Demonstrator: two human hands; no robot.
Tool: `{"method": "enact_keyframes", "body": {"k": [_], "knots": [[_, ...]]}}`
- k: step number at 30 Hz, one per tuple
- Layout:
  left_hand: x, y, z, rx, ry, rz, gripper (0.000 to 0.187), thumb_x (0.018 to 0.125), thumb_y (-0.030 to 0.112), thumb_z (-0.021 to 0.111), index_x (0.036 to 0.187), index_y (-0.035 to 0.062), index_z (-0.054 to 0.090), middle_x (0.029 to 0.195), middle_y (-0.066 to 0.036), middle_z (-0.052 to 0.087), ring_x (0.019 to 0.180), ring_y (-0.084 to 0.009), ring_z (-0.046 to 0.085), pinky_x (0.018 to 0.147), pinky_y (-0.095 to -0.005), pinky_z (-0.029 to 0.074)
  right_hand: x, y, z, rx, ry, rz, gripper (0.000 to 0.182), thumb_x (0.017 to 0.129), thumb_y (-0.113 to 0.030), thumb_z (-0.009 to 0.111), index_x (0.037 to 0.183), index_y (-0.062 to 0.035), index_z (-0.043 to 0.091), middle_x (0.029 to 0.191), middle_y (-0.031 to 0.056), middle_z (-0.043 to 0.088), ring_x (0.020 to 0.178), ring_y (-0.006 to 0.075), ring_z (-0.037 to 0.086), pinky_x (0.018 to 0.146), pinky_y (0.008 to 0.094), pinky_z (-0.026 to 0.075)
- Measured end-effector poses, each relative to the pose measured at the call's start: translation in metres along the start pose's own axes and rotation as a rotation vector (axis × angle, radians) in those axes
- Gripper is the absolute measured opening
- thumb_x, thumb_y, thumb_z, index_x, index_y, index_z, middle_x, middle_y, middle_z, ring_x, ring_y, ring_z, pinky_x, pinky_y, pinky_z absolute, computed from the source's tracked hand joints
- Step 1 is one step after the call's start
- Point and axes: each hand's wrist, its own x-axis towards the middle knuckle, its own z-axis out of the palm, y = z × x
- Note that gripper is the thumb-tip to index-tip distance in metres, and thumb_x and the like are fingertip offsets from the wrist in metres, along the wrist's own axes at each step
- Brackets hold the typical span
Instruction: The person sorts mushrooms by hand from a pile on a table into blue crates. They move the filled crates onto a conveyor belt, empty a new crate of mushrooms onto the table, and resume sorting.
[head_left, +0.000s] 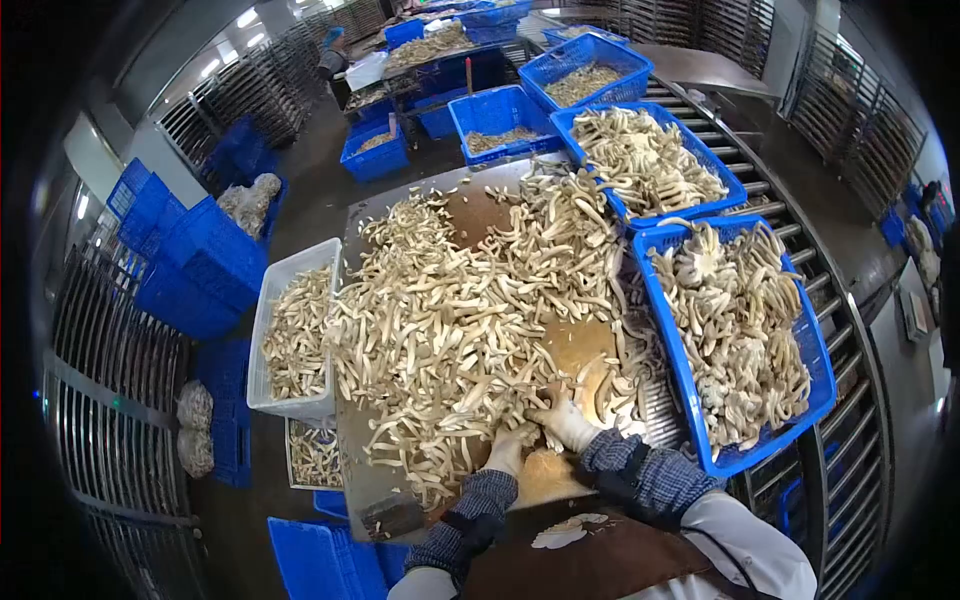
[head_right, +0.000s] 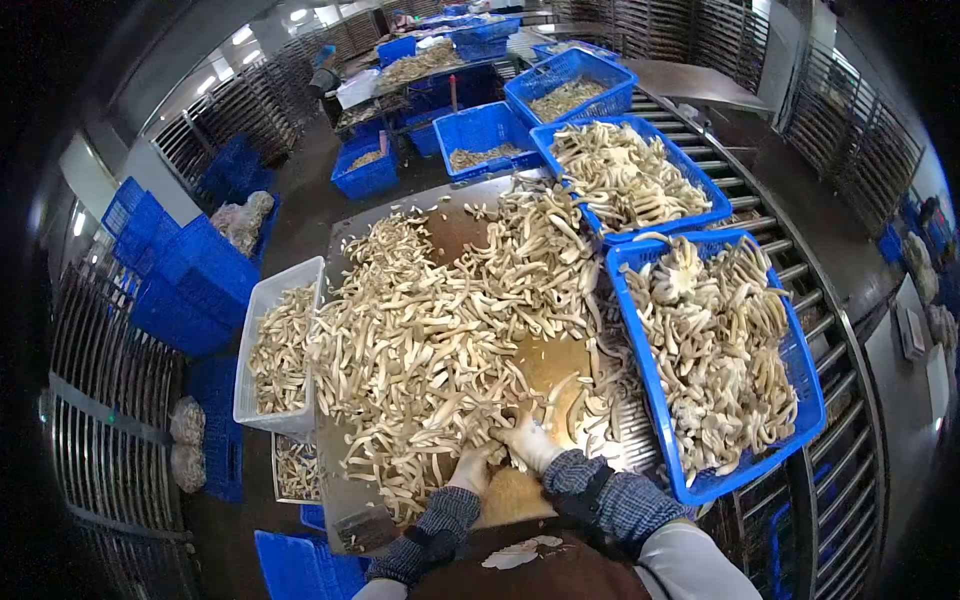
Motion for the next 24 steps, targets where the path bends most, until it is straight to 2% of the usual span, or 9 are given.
{"method": "enact_keyframes", "body": {"k": [2,3,4,6,9,11,16,18,24], "knots": [[0.008,-0.014,-0.016,-0.063,-0.043,0.019,0.055,0.085,0.0,0.065,0.135,0.0006,0.042,0.109,-0.011,0.064,0.11,-0.0227,0.058,0.093,-0.0373,0.05,-0.002,0.025,-0.003,0.075,-0.07,0.044,0.063,0.081,-0.019,0.073,0.128,0.0113,0.043,0.114,0.023,0.061,0.108,0.028,0.059,0.094,0.0342,0.048],[-0.016,0.006,0.014,-0.101,0.136,0.03,0.048,0.086,0.001,0.064,0.131,0.0007,0.049,0.112,-0.013,0.064,0.111,-0.0227,0.058,0.093,-0.0403,0.051,-0.008,0.01,-0.007,0.26,-0.087,0.067,0.041,0.084,-0.013,0.066,0.118,0.0055,0.053,0.11,0.0223,0.062,0.106,0.0301,0.061,0.093,0.0357,0.049],[-0.029,0.017,0.015,-0.235,-0.085,0.071,0.04,0.087,0.003,0.063,0.127,0.0021,0.054,0.116,-0.015,0.062,0.111,-0.0243,0.058,0.093,-0.0417,0.051,-0.01,0.01,-0.01,0.318,-0.086,0.08,0.041,0.085,-0.014,0.066,0.119,0.0058,0.053,0.111,0.023,0.062,0.106,0.03,0.061,0.091,0.0352,0.05],[-0.008,0.008,-0.032,1.333,-0.08,0.767,0.044,0.089,0.017,0.064,0.129,0.0011,0.052,0.127,-0.016,0.055,0.114,-0.0311,0.056,0.093,-0.0434,0.052,-0.013,0.011,-0.016,0.272,-0.093,0.11,0.042,0.086,-0.016,0.064,0.12,0.0065,0.052,0.114,0.0242,0.062,0.105,0.0298,0.063,0.088,0.0344,0.051],[-0.012,0.014,0.02,0.128,0.091,0.116,0.061,0.083,-0.004,0.068,0.137,-0.0072,0.041,0.129,-0.021,0.057,0.116,-0.0299,0.057,0.103,-0.0362,0.045,-0.002,0.032,-0.021,-0.003,-0.135,0.059,0.044,0.088,-0.019,0.062,0.121,0.0074,0.052,0.118,0.0261,0.061,0.104,0.0295,0.064,0.083,0.0331,0.053],[-0.007,-0.001,0.024,0.466,-0.044,0.384,0.07,0.084,-0.001,0.068,0.143,-0.0057,0.031,0.134,-0.017,0.05,0.122,-0.026,0.051,0.107,-0.0337,0.039,-0.004,0.034,-0.017,0.008,-0.113,0.075,0.044,0.088,-0.02,0.063,0.121,0.0077,0.051,0.115,0.0249,0.062,0.101,0.028,0.064,0.081,0.0321,0.053],[0.011,0.0,0.006,0.127,0.358,0.095,0.071,0.088,0.006,0.065,0.144,-0.0071,0.024,0.125,-0.021,0.055,0.116,-0.0267,0.055,0.096,-0.0367,0.048,-0.027,-0.008,-0.011,0.339,-0.26,0.352,0.037,0.09,-0.015,0.064,0.118,0.007,0.055,0.1,0.0173,0.067,0.083,0.0207,0.065,0.073,0.0294,0.053],[0.025,0.0,-0.019,0.08,0.221,0.053,0.071,0.09,0.009,0.063,0.145,-0.0079,0.023,0.13,-0.021,0.052,0.117,-0.0264,0.053,0.102,-0.0395,0.042,-0.022,0.014,0.005,0.51,-0.067,-0.055,0.021,0.091,-0.009,0.059,0.109,0.004,0.061,0.085,0.0117,0.068,0.066,0.0156,0.062,0.055,0.0281,0.051],[-0.014,0.031,0.026,0.408,0.06,0.013,0.078,0.089,0.013,0.067,0.147,-0.0063,0.018,0.141,-0.019,0.044,0.127,-0.0255,0.045,0.113,-0.0356,0.031,-0.012,-0.01,-0.024,0.508,-0.122,0.325,0.015,0.089,-0.014,0.063,0.088,0.0003,0.064,0.057,0.0077,0.06,0.045,0.0171,0.056,0.043,0.0279,0.045]]}}
